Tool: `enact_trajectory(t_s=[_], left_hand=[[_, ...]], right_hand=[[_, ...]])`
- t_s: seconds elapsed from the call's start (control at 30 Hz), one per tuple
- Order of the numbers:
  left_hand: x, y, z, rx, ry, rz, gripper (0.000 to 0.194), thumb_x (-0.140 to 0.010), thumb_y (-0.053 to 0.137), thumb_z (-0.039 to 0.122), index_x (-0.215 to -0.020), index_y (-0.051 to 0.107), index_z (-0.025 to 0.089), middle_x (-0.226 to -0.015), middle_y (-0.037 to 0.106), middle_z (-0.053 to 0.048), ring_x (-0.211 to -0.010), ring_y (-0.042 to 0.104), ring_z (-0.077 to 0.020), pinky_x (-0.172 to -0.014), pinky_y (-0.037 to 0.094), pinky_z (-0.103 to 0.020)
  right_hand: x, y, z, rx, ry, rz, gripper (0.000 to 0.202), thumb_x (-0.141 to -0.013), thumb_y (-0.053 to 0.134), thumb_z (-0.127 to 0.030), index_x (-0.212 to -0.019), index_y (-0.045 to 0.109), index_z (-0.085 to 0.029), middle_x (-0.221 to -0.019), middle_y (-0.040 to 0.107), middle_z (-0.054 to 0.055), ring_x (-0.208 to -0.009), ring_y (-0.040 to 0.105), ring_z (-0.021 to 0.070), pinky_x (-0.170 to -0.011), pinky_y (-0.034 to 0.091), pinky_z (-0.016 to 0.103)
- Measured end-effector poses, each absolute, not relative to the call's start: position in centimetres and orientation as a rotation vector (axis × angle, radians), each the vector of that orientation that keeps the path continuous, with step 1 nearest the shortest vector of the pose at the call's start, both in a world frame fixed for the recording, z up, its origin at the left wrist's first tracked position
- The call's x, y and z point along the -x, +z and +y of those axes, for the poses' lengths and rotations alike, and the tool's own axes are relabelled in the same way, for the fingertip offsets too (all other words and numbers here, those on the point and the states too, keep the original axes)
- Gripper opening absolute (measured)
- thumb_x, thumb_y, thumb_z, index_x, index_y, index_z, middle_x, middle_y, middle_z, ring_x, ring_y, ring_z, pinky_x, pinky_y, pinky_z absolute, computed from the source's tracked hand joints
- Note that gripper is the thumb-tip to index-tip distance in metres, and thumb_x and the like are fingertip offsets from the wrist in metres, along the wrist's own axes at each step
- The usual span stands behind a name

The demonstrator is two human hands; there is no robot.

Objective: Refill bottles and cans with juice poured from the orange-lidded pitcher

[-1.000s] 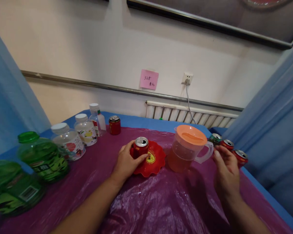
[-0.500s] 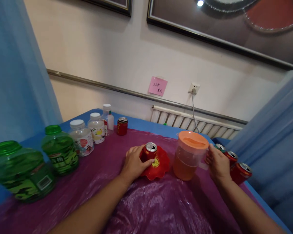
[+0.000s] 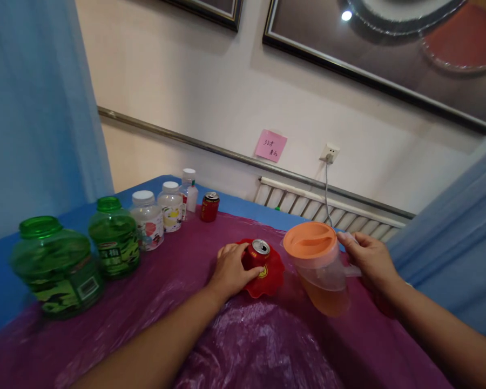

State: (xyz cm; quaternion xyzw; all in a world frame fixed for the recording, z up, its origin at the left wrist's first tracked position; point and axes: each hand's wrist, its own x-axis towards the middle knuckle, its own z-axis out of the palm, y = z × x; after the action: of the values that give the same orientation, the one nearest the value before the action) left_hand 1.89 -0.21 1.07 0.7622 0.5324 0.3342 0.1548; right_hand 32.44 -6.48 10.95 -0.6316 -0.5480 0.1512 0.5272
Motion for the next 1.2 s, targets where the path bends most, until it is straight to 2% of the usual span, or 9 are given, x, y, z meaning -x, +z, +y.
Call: enact_trajectory(t_s=[0.2,0.43,0.63,0.97,1.2], left_hand=[[-1.8,1.0,-0.3,-2.183,0.942,1.49,0.063,-0.069,0.085,0.047,-0.123,0.066,0.022,-0.12,0.071,-0.011,-0.118,0.06,-0.0326,-0.106,0.04,-0.047],[-1.8,1.0,-0.6,-2.185,0.977,1.474,0.059,-0.066,0.086,0.047,-0.117,0.068,0.023,-0.118,0.071,-0.01,-0.114,0.06,-0.0325,-0.103,0.041,-0.047],[-1.8,0.9,-0.6,-2.178,1.002,1.444,0.059,-0.065,0.087,0.047,-0.116,0.068,0.025,-0.113,0.072,-0.008,-0.113,0.061,-0.0324,-0.104,0.04,-0.047],[-1.8,0.9,-0.9,-2.165,0.996,1.423,0.067,-0.064,0.088,0.05,-0.121,0.067,0.023,-0.115,0.07,-0.009,-0.113,0.059,-0.032,-0.103,0.041,-0.046],[-1.8,0.5,-0.8,-2.186,1.024,1.397,0.067,-0.063,0.089,0.051,-0.121,0.067,0.025,-0.116,0.07,-0.008,-0.113,0.059,-0.032,-0.102,0.04,-0.045]], right_hand=[[-31.3,12.6,-6.3,1.627,0.425,-1.333,0.059,-0.07,0.074,-0.072,-0.053,0.046,-0.023,-0.046,0.042,-0.005,-0.042,0.033,0.0096,-0.039,0.024,0.024],[-31.1,13.2,-5.7,1.603,0.358,-1.387,0.06,-0.067,0.076,-0.071,-0.052,0.043,-0.024,-0.05,0.033,-0.007,-0.046,0.033,0.0104,-0.041,0.032,0.025],[-31.1,13.4,-5.2,1.596,0.287,-1.468,0.063,-0.068,0.074,-0.075,-0.051,0.041,-0.024,-0.051,0.032,-0.006,-0.048,0.028,0.0103,-0.041,0.026,0.025],[-29.8,14.2,-5.2,1.638,0.256,-1.527,0.066,-0.067,0.069,-0.081,-0.05,0.042,-0.024,-0.05,0.033,-0.005,-0.047,0.028,0.01,-0.043,0.022,0.026],[-29.6,14.5,-4.9,1.624,0.257,-1.536,0.064,-0.067,0.073,-0.077,-0.05,0.043,-0.024,-0.048,0.031,-0.005,-0.045,0.028,0.01,-0.04,0.021,0.025]])
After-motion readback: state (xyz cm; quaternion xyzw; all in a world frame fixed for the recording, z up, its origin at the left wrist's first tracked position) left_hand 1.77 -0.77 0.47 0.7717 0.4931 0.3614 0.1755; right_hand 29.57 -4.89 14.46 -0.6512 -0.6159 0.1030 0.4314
